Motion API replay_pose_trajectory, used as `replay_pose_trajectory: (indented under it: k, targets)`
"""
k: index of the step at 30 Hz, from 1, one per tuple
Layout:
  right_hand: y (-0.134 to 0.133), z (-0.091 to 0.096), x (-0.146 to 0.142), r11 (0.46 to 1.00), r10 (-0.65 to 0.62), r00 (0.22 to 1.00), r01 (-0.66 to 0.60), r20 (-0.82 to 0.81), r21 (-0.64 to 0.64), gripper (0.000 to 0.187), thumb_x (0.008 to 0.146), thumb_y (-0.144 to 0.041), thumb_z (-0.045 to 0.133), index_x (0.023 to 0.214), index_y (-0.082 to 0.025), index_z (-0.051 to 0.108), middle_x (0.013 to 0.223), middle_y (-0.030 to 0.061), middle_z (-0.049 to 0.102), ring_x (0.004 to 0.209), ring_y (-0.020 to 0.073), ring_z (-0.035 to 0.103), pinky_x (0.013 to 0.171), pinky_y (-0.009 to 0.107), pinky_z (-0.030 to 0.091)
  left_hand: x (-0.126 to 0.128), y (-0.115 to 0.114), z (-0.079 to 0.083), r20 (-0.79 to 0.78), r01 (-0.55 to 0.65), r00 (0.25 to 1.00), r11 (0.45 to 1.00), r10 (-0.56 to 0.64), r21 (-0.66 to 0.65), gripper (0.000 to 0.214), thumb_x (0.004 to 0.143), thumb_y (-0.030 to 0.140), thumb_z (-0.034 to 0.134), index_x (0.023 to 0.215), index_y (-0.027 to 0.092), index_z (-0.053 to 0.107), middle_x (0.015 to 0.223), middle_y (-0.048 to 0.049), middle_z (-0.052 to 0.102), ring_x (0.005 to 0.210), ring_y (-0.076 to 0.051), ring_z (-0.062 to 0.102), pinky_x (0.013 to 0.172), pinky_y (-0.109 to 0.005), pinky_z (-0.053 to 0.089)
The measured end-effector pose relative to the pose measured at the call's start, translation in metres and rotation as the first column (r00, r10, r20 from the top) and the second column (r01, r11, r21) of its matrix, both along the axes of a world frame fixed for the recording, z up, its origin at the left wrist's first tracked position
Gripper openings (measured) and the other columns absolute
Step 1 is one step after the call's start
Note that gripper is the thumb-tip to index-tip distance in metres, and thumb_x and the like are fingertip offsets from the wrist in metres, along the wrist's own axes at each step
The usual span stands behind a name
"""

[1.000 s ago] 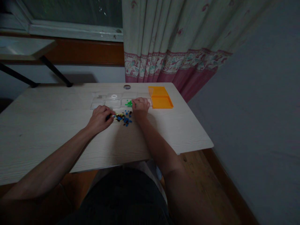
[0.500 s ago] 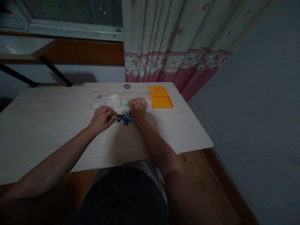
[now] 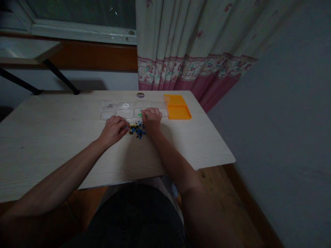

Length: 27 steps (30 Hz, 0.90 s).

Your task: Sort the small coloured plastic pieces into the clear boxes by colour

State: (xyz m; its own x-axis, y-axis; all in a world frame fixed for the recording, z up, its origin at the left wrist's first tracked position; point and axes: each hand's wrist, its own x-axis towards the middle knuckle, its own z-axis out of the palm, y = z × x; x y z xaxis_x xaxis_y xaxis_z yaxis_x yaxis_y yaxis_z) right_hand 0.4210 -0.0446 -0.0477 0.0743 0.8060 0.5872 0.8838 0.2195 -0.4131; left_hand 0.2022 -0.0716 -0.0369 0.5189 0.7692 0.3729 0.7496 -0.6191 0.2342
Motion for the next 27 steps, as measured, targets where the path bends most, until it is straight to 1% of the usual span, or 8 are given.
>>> replay_pose_trajectory:
  k: [5,8,11,14,16,19,23,27]
  targets:
    - [-0.004,0.004,-0.003,0.999,0.044,0.999,-0.044,-0.008,0.009,0.017,0.096,-0.029,0.061,0.096,-0.024,0.077,0.102,0.0049,0.072,0.104,0.0226,0.055,0.093,0.038,0.035,-0.001,0.000,0.001,0.000,-0.032,0.999,0.999,0.032,0.017,0.018,0.094,0.033,0.059,0.097,0.019,0.069,0.099,-0.0104,0.063,0.102,-0.030,0.052,0.085,-0.044,0.040]
    - [-0.008,0.007,-0.005,0.993,0.116,0.993,-0.117,0.010,0.013,0.017,0.096,-0.029,0.061,0.097,-0.024,0.077,0.101,0.0047,0.072,0.104,0.0222,0.054,0.093,0.038,0.035,-0.001,0.001,0.000,0.020,-0.041,0.999,0.999,0.041,0.019,0.021,0.095,0.034,0.056,0.094,0.017,0.069,0.097,-0.0112,0.063,0.099,-0.029,0.052,0.084,-0.043,0.040]
    - [-0.013,0.009,-0.008,0.970,0.241,0.969,-0.241,0.051,0.005,0.020,0.097,-0.032,0.059,0.099,-0.025,0.078,0.100,0.0044,0.072,0.104,0.0213,0.054,0.094,0.037,0.035,-0.003,0.005,-0.002,0.103,-0.045,0.994,0.999,0.042,0.027,0.023,0.096,0.035,0.055,0.095,0.017,0.069,0.094,-0.0112,0.063,0.097,-0.028,0.053,0.087,-0.043,0.041]
    - [-0.017,0.010,-0.012,0.927,0.374,0.921,-0.372,0.111,-0.038,0.023,0.096,-0.040,0.060,0.104,-0.028,0.078,0.102,0.0040,0.071,0.107,0.0219,0.053,0.095,0.037,0.034,-0.005,0.009,-0.005,0.230,-0.048,0.972,0.999,0.043,0.018,0.023,0.096,0.034,0.053,0.094,0.016,0.068,0.093,-0.0101,0.063,0.096,-0.027,0.054,0.092,-0.044,0.041]
    - [-0.019,0.011,-0.016,0.902,0.432,0.891,-0.427,0.142,-0.069,0.026,0.095,-0.045,0.061,0.111,-0.030,0.076,0.104,0.0040,0.071,0.108,0.0225,0.052,0.096,0.038,0.034,-0.005,0.011,-0.006,0.303,-0.053,0.952,0.999,0.052,-0.007,0.023,0.096,0.033,0.052,0.092,0.017,0.068,0.091,-0.0093,0.064,0.095,-0.026,0.055,0.093,-0.043,0.042]
    - [-0.023,0.013,-0.022,0.890,0.456,0.876,-0.446,0.158,-0.099,0.030,0.097,-0.046,0.058,0.114,-0.030,0.076,0.103,0.0044,0.071,0.107,0.0226,0.052,0.097,0.038,0.033,-0.005,0.013,-0.007,0.353,-0.045,0.934,0.998,0.055,-0.037,0.025,0.097,0.035,0.051,0.089,0.017,0.067,0.087,-0.0081,0.064,0.092,-0.024,0.056,0.091,-0.042,0.043]
    - [-0.025,0.016,-0.026,0.899,0.436,0.887,-0.424,0.152,-0.110,0.030,0.098,-0.045,0.055,0.108,-0.029,0.078,0.099,0.0045,0.072,0.106,0.0226,0.052,0.095,0.038,0.033,-0.004,0.011,-0.006,0.318,-0.047,0.947,0.999,0.051,-0.020,0.024,0.097,0.034,0.051,0.087,0.018,0.066,0.086,-0.0073,0.064,0.091,-0.024,0.055,0.091,-0.042,0.043]
    - [-0.023,0.014,-0.024,0.910,0.411,0.899,-0.397,0.148,-0.115,0.029,0.098,-0.044,0.055,0.106,-0.029,0.078,0.100,0.0043,0.072,0.105,0.0226,0.052,0.095,0.038,0.032,-0.004,0.010,-0.004,0.290,-0.040,0.957,0.999,0.031,0.023,0.020,0.096,0.031,0.052,0.088,0.018,0.065,0.087,-0.0076,0.064,0.091,-0.024,0.055,0.090,-0.042,0.043]
